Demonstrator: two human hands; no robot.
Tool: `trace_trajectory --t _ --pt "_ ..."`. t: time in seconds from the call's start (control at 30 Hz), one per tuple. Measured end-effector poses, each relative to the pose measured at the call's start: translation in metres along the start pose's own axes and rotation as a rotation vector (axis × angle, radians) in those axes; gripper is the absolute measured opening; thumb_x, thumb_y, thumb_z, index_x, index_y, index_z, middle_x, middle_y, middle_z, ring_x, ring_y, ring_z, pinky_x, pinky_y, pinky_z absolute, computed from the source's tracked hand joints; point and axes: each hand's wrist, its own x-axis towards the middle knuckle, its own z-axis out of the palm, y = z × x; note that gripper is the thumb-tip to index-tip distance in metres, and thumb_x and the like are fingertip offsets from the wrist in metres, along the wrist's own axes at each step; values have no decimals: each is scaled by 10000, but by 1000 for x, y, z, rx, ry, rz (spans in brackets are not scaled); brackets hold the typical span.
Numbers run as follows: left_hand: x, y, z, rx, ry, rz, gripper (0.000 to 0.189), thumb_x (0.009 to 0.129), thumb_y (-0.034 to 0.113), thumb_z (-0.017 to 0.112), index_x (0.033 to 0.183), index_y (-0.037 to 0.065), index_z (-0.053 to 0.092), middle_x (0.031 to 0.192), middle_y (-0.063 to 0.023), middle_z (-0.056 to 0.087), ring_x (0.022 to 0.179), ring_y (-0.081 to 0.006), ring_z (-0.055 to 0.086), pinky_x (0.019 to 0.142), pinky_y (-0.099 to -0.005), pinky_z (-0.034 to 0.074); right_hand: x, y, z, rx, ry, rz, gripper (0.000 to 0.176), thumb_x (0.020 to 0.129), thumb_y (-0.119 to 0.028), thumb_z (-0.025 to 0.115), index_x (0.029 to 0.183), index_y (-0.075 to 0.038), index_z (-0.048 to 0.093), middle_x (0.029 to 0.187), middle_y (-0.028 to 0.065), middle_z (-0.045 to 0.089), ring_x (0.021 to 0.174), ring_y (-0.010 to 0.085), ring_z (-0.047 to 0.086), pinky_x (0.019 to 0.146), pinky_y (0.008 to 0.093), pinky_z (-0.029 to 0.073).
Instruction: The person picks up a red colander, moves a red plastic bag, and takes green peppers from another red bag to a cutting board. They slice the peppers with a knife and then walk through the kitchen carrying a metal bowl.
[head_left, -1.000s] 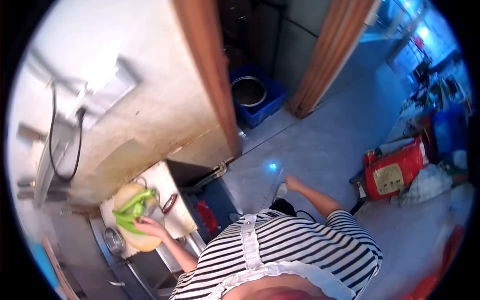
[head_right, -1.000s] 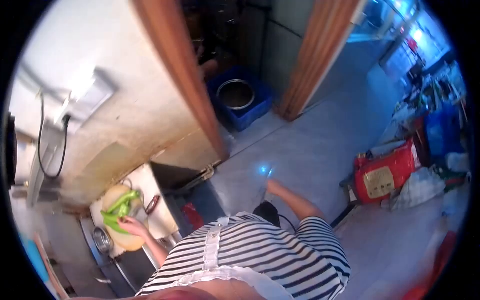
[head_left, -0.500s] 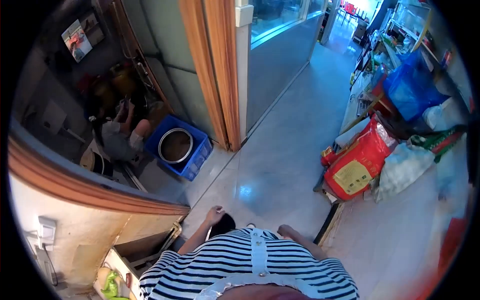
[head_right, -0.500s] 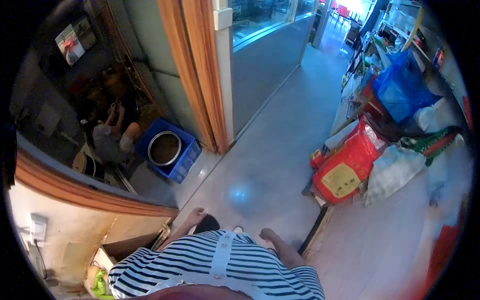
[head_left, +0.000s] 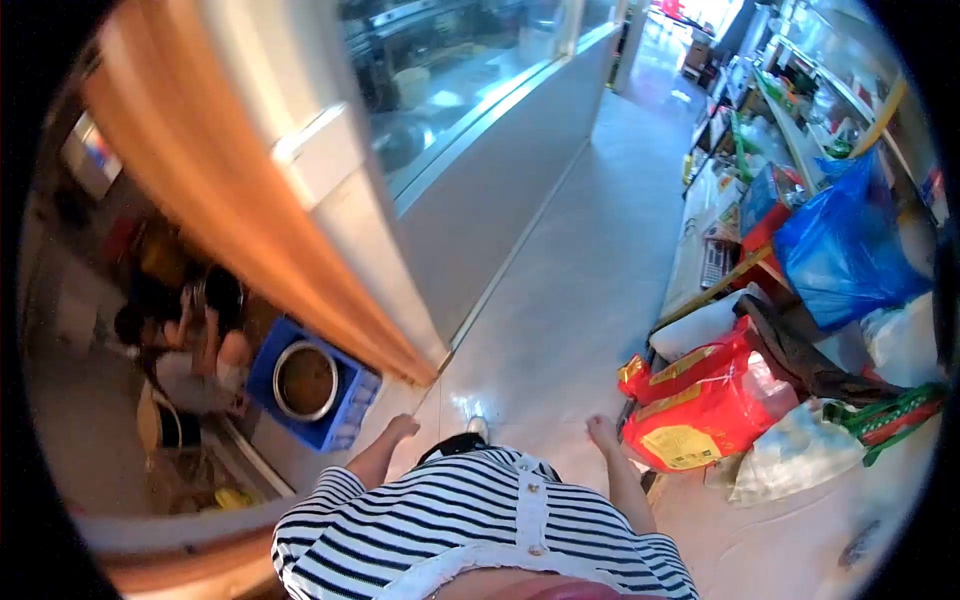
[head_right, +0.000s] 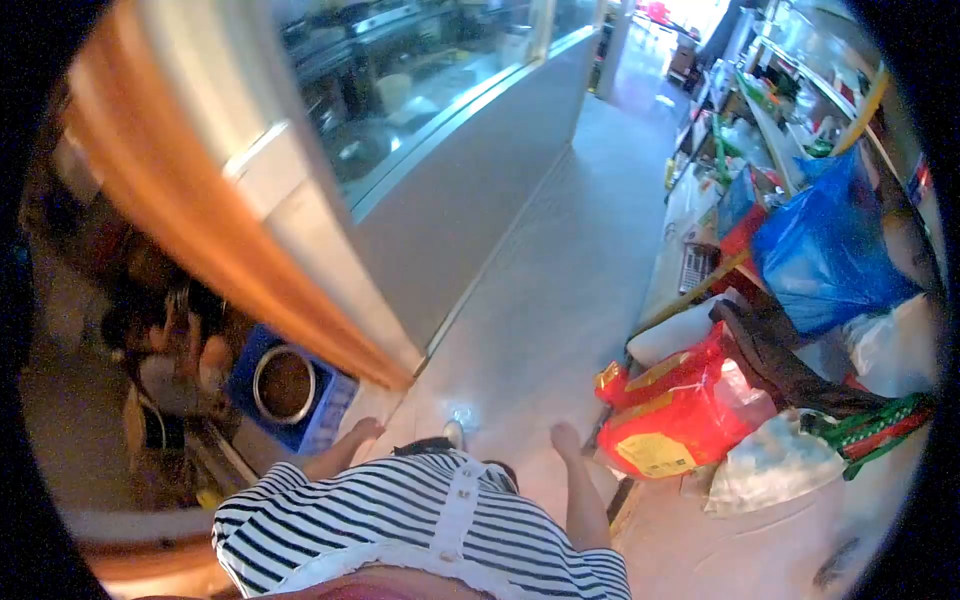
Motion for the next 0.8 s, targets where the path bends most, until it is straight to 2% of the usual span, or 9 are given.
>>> trace_trajectory --t 0.07,0.13,0.17,0.23,0.37,0.57,0.6,0.63,0.8 --pt "58 72 -73 -71 255 43 368 733 332 431 811 13 599 854 -207 585 804 -350 566 704 -416 442 35 101 -8 -827 140 -498 250 725 -237 541 855 -28 582 741 143 599 626 259 579 559 365 471" --pt "155 123 -129 15 264 266 357 741 327 433 809 13 588 817 -197 591 784 -341 571 688 -412 441 62 180 3 -618 15 -44 238 658 -259 586 714 -28 588 652 136 596 609 261 581 537 386 460" --pt "181 164 -158 -170 297 273 342 747 318 434 795 14 584 802 -197 591 766 -340 572 670 -411 442 41 157 -14 -82 102 356 205 634 -247 605 659 -43 601 610 109 595 592 222 586 542 365 464" --pt "233 242 -214 -338 330 327 318 758 303 440 772 18 581 772 -189 594 726 -325 577 641 -400 444 44 176 -28 -506 -108 232 211 638 -261 613 674 -53 621 600 87 593 562 193 579 545 340 460" --pt "344 331 -246 -409 225 348 290 775 285 453 748 29 586 705 -140 604 641 -250 584 598 -358 449 113 163 -60 -286 -200 410 191 669 -236 566 669 -50 604 599 81 575 554 188 567 531 335 459" --pt "412 373 -290 -418 -100 197 273 747 277 512 708 23 606 653 -89 600 617 -164 576 593 -311 445 357 77 -164 -158 -189 202 184 715 -200 495 662 -45 578 598 74 548 541 181 550 512 327 456" --pt "446 347 -280 -247 -74 532 239 739 255 517 707 37 611 665 -87 605 617 -172 582 566 -302 443 403 57 -184 -12 -150 240 186 722 -193 483 660 -44 574 598 72 544 539 180 547 508 326 456" --pt "449 347 -288 -33 13 405 232 753 242 508 710 38 610 656 -82 603 583 -172 580 513 -293 441 451 35 -207 154 -100 271 189 730 -187 471 659 -43 570 598 71 540 537 179 544 505 325 456" --pt "514 311 -294 -911 -102 -530 231 770 237 493 741 34 598 661 -88 603 562 -184 579 446 -323 428 633 -101 -348 110 -48 15 191 742 -183 456 743 -27 567 613 56 552 495 145 529 461 265 438"
